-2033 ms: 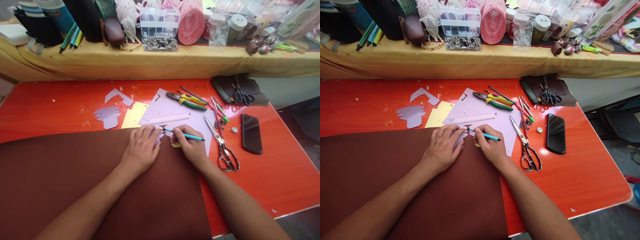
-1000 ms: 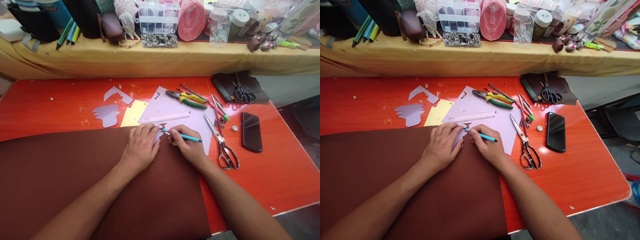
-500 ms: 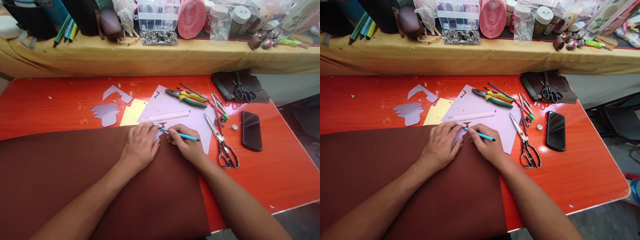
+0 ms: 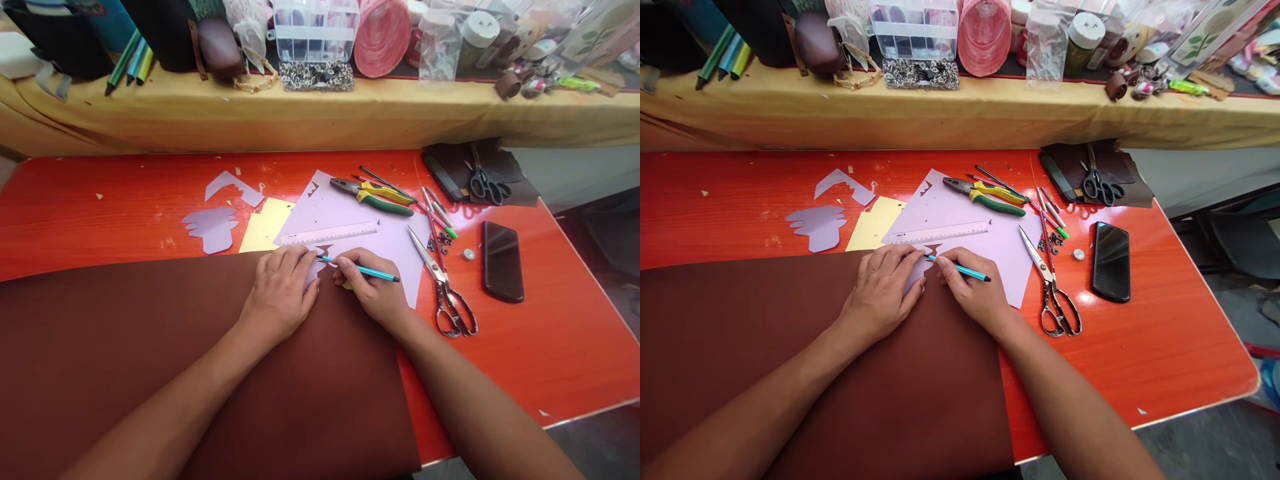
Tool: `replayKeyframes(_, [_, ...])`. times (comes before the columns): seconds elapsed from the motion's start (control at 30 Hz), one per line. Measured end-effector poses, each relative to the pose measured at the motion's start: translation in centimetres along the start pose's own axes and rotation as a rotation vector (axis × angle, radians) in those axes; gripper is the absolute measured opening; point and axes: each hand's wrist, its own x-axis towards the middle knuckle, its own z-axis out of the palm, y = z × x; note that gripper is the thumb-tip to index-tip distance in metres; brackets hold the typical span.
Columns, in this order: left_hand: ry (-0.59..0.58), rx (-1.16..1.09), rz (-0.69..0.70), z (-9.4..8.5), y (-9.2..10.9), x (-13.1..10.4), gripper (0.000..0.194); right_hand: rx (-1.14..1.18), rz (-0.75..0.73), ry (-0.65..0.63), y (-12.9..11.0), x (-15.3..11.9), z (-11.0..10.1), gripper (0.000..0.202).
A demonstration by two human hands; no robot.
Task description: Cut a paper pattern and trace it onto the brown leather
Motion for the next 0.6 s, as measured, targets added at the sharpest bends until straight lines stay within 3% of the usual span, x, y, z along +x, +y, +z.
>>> replayKeyframes(0.6, [0.005, 0.024, 0.008, 0.14, -0.09, -0.07, 0.044, 0.087, 0.044, 0.038, 0.29, -0.15, -0.08, 0.032])
